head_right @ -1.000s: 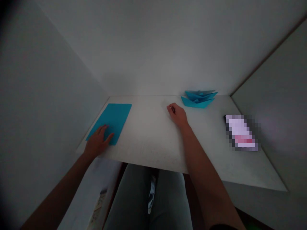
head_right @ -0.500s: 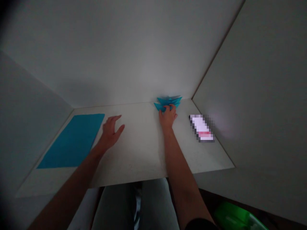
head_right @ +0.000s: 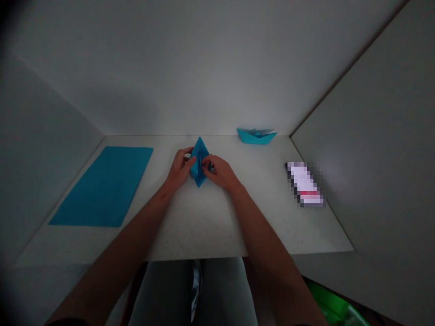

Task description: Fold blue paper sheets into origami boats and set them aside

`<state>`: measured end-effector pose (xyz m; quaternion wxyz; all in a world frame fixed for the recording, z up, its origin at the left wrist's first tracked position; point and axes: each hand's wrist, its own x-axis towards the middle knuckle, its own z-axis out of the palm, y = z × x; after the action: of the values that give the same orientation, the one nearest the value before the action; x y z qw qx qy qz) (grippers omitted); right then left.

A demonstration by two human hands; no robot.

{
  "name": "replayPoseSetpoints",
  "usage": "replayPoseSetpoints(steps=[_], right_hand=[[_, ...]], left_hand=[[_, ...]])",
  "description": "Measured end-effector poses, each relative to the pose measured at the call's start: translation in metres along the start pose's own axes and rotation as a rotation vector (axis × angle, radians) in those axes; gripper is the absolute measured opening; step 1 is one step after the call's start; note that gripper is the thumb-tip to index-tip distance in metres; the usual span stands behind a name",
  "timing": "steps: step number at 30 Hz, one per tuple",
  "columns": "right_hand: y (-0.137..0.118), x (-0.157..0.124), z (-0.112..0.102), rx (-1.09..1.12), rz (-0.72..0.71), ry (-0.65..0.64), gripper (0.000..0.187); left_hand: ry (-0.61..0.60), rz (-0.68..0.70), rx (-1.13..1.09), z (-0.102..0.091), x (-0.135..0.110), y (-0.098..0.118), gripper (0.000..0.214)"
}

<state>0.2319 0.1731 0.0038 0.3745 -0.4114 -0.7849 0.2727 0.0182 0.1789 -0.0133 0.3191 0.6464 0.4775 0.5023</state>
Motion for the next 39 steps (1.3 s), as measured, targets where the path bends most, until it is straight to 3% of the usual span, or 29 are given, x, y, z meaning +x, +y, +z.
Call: replayPoseSetpoints(steps=[5,9,13,19,25,33,36,39], right_hand=[[0.0,-0.003,0.001,0.134,0.021,-0.004,0.031],[-0.001,-0.002,-0.001,0.134,0.037,-0.038,0.032],[0.002,0.004,0.0,0.033,0.033,0.077,0.026],[0.003,0.011,0.004,-0.073,0.097,0.169,0.038],[0.0,0.009,0.003,0.025,0.156,0.214,0.042],[0.008,0.018,0.002,0.42,0.247,0.287,0.045],[0.011,0.02,-0.001,0.455,0.322,0.371,0.048],[0.009,0.02,-0.005,0.444,0.308,0.401,0.047]], left_hand=[[-0.093,-0.041,0.024,0.005,0.004,0.0,0.045],[-0.148,-0.058,0.044,0.007,0.008,-0.004,0.038],[-0.141,-0.037,-0.03,0.006,0.007,-0.001,0.029],[-0.161,0.071,-0.049,0.006,0.001,0.01,0.034],[-0.157,0.039,-0.045,0.006,0.001,0.008,0.033],[-0.213,-0.055,-0.128,0.006,0.002,0.007,0.036],[-0.233,-0.1,-0.17,0.005,0.003,0.009,0.034],[-0.223,-0.136,-0.172,0.006,0.004,0.01,0.031]])
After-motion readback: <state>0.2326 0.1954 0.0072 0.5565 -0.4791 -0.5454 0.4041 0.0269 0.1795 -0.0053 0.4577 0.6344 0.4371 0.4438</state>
